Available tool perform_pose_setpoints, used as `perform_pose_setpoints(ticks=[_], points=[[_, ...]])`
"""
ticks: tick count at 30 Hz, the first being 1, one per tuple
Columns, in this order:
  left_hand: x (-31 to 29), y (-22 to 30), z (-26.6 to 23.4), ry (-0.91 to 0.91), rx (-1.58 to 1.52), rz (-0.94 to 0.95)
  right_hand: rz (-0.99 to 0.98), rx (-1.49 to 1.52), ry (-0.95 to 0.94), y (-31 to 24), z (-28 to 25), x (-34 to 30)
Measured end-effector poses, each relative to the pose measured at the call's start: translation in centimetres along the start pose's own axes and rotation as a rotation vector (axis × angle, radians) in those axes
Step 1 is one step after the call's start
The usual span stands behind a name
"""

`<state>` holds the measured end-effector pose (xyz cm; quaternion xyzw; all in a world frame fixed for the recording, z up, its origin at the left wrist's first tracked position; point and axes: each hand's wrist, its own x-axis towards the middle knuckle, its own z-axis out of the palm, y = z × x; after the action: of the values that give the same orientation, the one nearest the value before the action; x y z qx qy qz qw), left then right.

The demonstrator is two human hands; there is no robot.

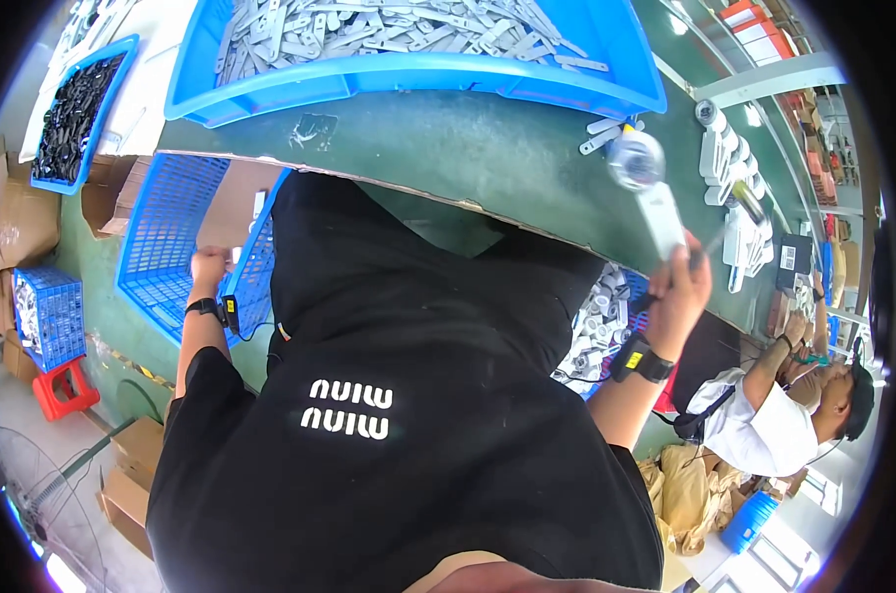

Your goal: Assembling plastic and metal components by hand and using a mallet to secure them at a factory workbench.

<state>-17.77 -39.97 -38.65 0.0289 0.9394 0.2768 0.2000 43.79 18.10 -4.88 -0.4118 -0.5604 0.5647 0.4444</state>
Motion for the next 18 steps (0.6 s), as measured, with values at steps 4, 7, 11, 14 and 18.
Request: perform_pose_setpoints(ticks=[4,7,11,14,18], points=[[-4.7,14.2,1.5,-0.423,-0.164,-0.113,0.179,-0.119,-0.134,-0.7,7.2,-2.0],[-7.1,22.3,-1.1,-0.573,0.368,0.378,0.179,-0.259,-0.211,-0.2,9.9,-2.0],[-19.3,39.2,-8.5,-1.143,-0.100,0.549,0.155,-0.280,-0.335,-0.8,11.7,-1.2],[-24.2,46.6,-11.5,-1.098,-0.334,0.830,0.140,-0.229,-0.432,-0.4,13.0,-0.8],[-21.2,54.3,-9.7,-0.110,0.152,1.469,0.158,-0.061,-0.397,-0.2,12.6,-0.3]])
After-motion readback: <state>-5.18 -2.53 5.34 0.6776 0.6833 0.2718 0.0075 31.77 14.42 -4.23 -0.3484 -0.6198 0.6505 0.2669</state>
